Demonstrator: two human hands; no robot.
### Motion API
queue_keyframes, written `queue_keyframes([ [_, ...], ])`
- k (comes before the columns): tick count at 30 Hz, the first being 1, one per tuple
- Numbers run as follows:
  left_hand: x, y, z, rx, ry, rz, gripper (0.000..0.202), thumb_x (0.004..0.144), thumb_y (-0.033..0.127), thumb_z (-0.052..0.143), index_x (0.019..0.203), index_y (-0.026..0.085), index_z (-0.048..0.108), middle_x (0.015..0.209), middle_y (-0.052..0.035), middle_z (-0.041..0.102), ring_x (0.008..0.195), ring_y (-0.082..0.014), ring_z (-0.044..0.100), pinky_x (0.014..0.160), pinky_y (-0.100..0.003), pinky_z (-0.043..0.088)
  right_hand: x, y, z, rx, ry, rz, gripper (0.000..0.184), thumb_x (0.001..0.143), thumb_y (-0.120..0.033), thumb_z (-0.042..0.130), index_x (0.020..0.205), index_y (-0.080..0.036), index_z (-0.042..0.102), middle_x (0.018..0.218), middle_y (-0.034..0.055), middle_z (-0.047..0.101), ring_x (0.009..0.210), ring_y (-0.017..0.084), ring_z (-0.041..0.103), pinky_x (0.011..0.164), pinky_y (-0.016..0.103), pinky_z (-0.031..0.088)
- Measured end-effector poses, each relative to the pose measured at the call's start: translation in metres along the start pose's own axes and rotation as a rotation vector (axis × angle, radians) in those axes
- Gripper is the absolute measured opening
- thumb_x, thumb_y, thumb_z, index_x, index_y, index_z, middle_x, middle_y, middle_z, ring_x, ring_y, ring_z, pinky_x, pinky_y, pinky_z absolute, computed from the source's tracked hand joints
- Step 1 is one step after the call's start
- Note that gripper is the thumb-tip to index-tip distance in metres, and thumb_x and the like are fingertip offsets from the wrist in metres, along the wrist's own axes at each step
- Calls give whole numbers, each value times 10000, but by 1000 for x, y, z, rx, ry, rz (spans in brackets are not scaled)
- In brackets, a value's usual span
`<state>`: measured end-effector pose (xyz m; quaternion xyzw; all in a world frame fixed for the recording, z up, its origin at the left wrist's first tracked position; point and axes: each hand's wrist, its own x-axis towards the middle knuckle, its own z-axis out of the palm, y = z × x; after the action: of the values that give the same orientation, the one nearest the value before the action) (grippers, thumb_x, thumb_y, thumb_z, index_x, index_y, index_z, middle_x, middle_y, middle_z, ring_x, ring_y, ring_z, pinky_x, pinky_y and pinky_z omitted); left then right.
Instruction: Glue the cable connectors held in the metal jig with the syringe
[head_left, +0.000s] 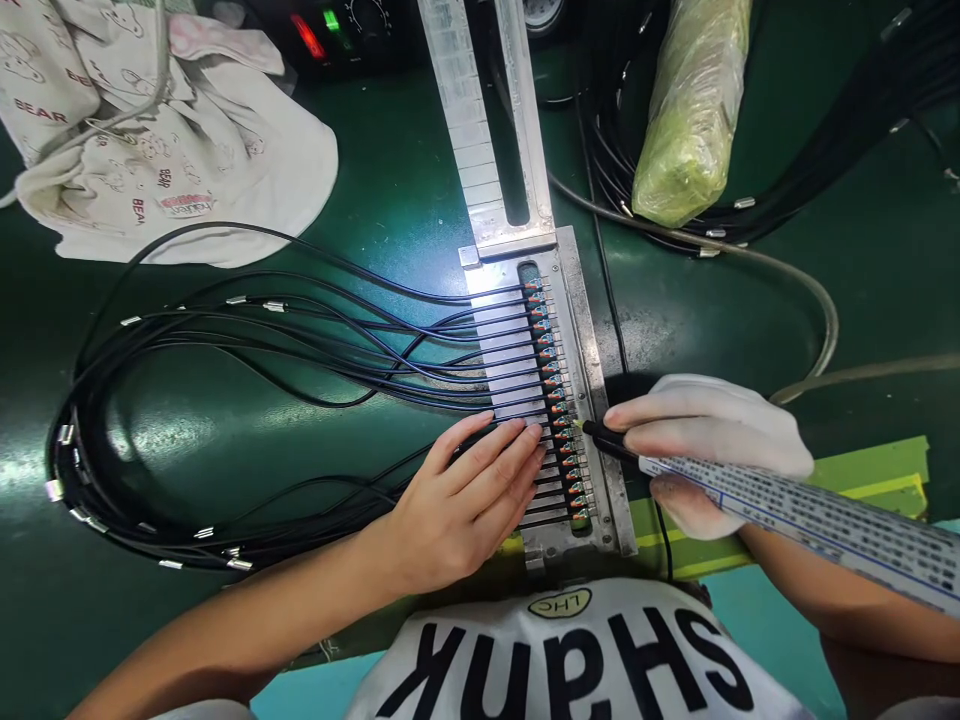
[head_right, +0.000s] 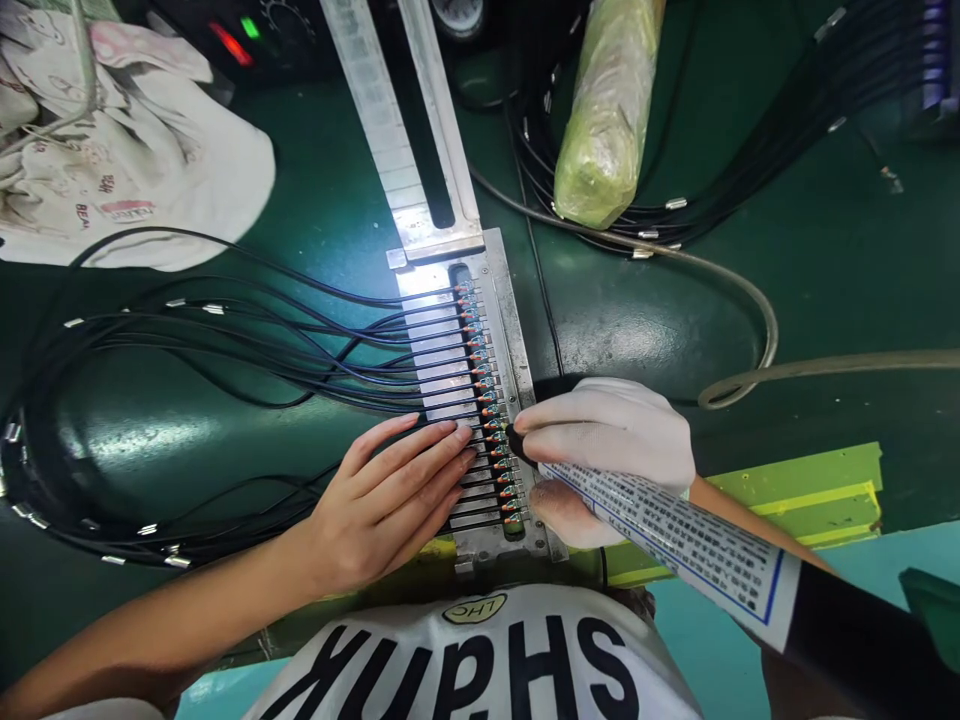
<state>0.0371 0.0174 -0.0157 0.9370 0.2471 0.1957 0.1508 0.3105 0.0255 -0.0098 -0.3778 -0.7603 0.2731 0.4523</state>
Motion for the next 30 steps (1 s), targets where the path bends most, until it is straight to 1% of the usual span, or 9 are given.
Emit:
queue_keyframes([
  [4, 0, 0, 0, -15, 9, -4, 314, 893, 131, 690, 1197, 55, 671, 1276, -157, 689, 1224, -282, 631, 1083, -495, 477, 0, -2, -1, -9, -13, 26, 140, 791, -218, 674, 911, -206, 744, 980, 64, 782, 718, 190, 729, 645, 332, 612],
  [8, 1, 0, 0, -27, 2, -5, 333, 883, 124, 700, 1206, 48, 668, 1281, -161, 685, 1229, -290, 627, 1084, -501, 473, 0, -4, -2, 3, -23, 27, 143, 762, -195, 701, 897, -185, 745, 967, 81, 780, 703, 193, 723, 645, 331, 613],
  [12, 0, -1, 0, -31, -2, -4, 337, 888, 126, 694, 1215, 46, 664, 1287, -160, 682, 1236, -287, 621, 1087, -501, 467, 1, -3, -1, 17, -15, 15, 186, 762, -170, 689, 936, -195, 748, 964, 74, 782, 689, 193, 714, 626, 331, 614],
  [18, 1, -1, 0, -39, 2, -2, 343, 886, 117, 695, 1219, 41, 662, 1285, -163, 682, 1234, -287, 621, 1081, -500, 468, 2, -3, 1, 34, 17, 6, 142, 743, -177, 699, 880, -164, 736, 929, 86, 779, 662, 179, 699, 604, 328, 593],
  [24, 2, -1, 0, -39, 2, -3, 331, 887, 113, 692, 1210, 41, 667, 1275, -163, 688, 1217, -287, 633, 1071, -497, 475, 1, -2, -1, 18, -10, -6, 157, 751, -197, 718, 900, -157, 745, 951, 102, 777, 686, 192, 709, 635, 334, 602],
  [28, 1, -1, 0, -37, 9, -6, 320, 890, 117, 690, 1201, 44, 670, 1270, -161, 691, 1216, -284, 635, 1074, -495, 476, 1, -2, -1, 21, -18, 2, 146, 750, -161, 700, 888, -155, 746, 942, 96, 778, 683, 186, 706, 627, 327, 597],
  [30, 1, -1, 1, -35, 4, -9, 315, 896, 125, 686, 1201, 50, 670, 1269, -154, 693, 1216, -280, 636, 1076, -494, 478, 1, -2, -1, 28, -1, -1, 145, 743, -167, 701, 878, -147, 748, 937, 95, 777, 685, 184, 706, 631, 330, 596],
])
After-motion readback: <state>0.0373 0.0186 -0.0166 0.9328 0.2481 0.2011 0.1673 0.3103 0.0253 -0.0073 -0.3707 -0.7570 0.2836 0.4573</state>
